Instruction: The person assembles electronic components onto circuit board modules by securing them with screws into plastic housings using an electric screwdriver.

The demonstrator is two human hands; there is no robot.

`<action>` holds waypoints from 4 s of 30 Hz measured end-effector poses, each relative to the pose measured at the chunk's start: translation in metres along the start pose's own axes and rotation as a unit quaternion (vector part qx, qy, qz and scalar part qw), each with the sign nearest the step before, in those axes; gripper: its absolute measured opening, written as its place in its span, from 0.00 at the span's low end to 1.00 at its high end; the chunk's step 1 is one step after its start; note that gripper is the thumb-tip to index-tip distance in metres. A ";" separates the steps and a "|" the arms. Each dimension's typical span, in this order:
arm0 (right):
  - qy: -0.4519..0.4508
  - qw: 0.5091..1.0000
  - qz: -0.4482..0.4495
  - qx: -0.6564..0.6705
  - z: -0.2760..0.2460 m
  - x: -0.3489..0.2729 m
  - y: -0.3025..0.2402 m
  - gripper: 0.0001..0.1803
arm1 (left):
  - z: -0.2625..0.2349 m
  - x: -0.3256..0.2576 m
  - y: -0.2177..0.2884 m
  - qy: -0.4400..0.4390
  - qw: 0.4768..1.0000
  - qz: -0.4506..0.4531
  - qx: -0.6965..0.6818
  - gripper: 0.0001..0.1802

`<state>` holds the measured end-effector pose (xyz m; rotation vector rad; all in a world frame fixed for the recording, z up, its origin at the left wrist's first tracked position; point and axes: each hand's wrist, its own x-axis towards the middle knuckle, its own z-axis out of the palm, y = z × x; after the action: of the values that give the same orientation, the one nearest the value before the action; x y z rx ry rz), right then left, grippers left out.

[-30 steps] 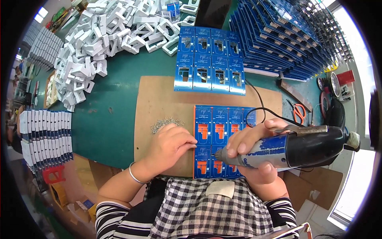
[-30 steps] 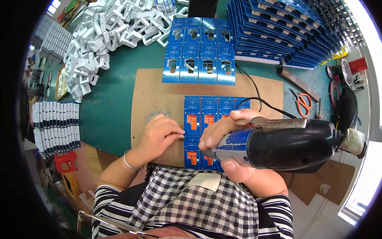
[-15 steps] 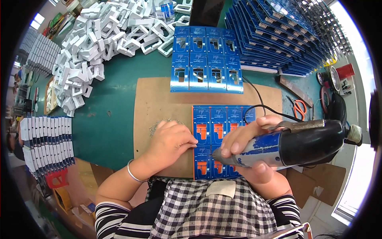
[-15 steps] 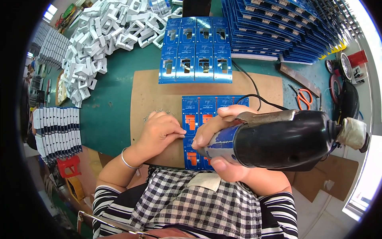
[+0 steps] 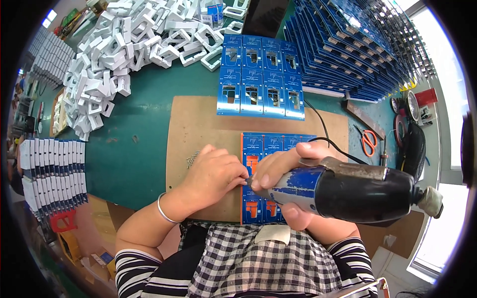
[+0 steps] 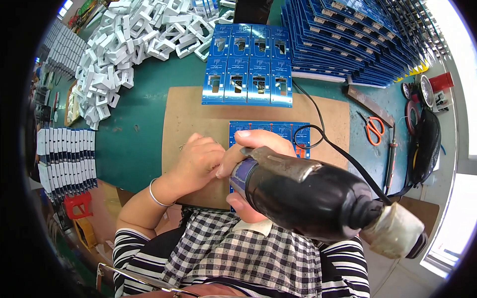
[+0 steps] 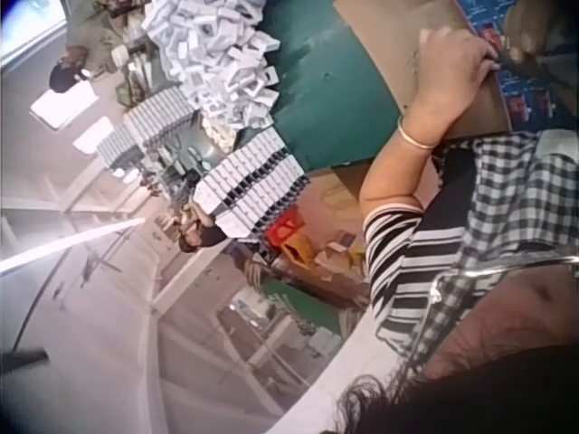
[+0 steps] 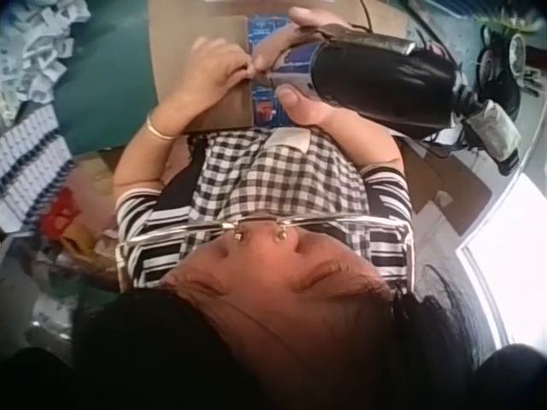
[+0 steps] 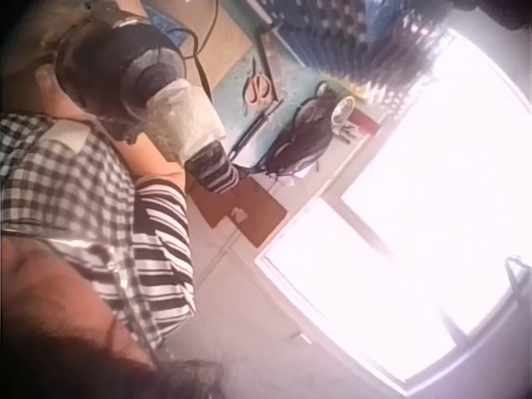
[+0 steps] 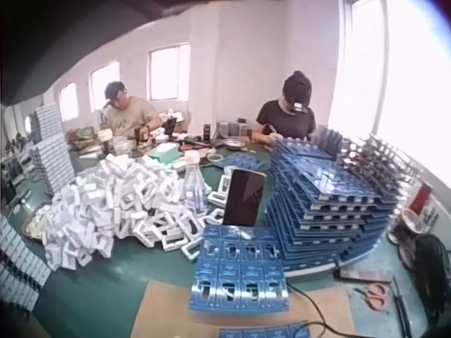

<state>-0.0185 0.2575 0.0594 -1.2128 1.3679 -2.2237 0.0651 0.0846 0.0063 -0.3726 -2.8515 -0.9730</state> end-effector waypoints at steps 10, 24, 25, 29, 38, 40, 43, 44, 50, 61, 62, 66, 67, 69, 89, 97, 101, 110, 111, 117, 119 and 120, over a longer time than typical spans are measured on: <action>-0.054 0.995 0.065 -0.056 0.001 0.006 -0.008 0.34 | 0.001 0.000 -0.002 -0.002 1.000 0.019 0.005 0.05; -0.172 0.960 0.073 -0.210 -0.002 0.009 0.000 0.34 | -0.063 -0.032 -0.036 0.209 0.972 -0.091 0.055 0.06; -0.088 0.983 0.072 -0.146 0.004 0.005 0.007 0.35 | -0.064 -0.038 -0.039 0.209 0.970 -0.107 0.068 0.05; 0.084 0.994 0.056 0.050 0.002 0.006 0.029 0.35 | -0.050 -0.063 -0.047 0.171 0.974 -0.126 0.073 0.05; 0.187 0.979 0.077 0.001 -0.014 -0.008 0.002 0.39 | -0.031 -0.057 -0.039 0.122 0.974 -0.060 0.183 0.07; 0.140 0.989 0.041 -0.016 -0.013 -0.009 -0.010 0.40 | -0.031 -0.056 -0.042 0.119 0.964 -0.076 0.225 0.08; 0.037 0.997 -0.041 0.045 -0.032 -0.016 -0.023 0.40 | -0.033 -0.053 -0.040 0.133 0.969 -0.120 0.173 0.09; 0.013 0.997 -0.071 0.024 -0.038 -0.018 -0.025 0.40 | -0.031 -0.049 -0.035 0.128 0.971 -0.108 0.173 0.09; 0.066 0.997 -0.036 0.025 -0.049 -0.031 -0.029 0.39 | -0.004 0.003 0.028 0.063 0.989 0.066 0.117 0.11; 0.023 0.999 -0.032 -0.037 -0.058 -0.036 -0.040 0.41 | 0.001 0.030 0.036 -0.101 0.969 0.114 0.195 0.11; 0.029 0.999 -0.001 -0.046 -0.056 -0.036 -0.045 0.42 | 0.000 0.032 0.036 -0.128 0.958 0.136 0.219 0.10; -0.014 0.996 -0.001 -0.090 -0.060 -0.034 -0.047 0.44 | -0.001 0.037 0.040 -0.129 0.954 0.139 0.232 0.08; -0.014 0.996 0.002 -0.091 -0.059 -0.035 -0.047 0.44 | -0.001 0.038 0.041 -0.104 0.954 0.153 0.235 0.05; -0.004 0.998 0.027 -0.063 -0.056 -0.036 -0.048 0.44 | 0.001 0.037 0.040 -0.077 0.954 0.168 0.235 0.03; -0.017 0.995 0.050 -0.079 -0.030 -0.018 -0.023 0.35 | 0.021 0.009 0.019 0.077 0.991 0.094 0.059 0.09; -0.032 0.995 0.036 -0.092 -0.021 -0.018 -0.016 0.32 | 0.023 0.004 0.016 0.094 0.990 0.095 0.040 0.09; -0.081 0.993 -0.023 -0.077 -0.017 -0.011 -0.005 0.30 | 0.012 0.000 0.016 0.083 0.993 0.079 -0.020 0.10; 0.026 0.998 0.031 -0.047 -0.008 -0.008 0.006 0.32 | -0.030 -0.078 -0.019 0.221 0.965 -0.116 0.079 0.10; 0.071 0.996 0.045 -0.039 -0.008 -0.009 0.009 0.33 | -0.028 -0.085 -0.018 0.197 0.967 -0.143 0.080 0.10; 0.237 0.968 0.085 0.001 -0.035 -0.006 0.015 0.32 | -0.018 -0.081 -0.015 0.166 0.972 -0.106 0.125 0.09; 0.289 0.948 0.099 0.085 -0.039 -0.011 0.014 0.33 | -0.018 -0.076 -0.016 0.152 0.974 -0.090 0.144 0.09; 0.300 0.947 0.088 0.076 -0.041 -0.013 0.009 0.33 | -0.019 -0.072 -0.014 0.138 0.973 -0.089 0.165 0.10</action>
<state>-0.0432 0.2860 0.0368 -0.3424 1.3849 -2.6135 0.1313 0.0478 0.0000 0.0473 -2.7484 -0.5063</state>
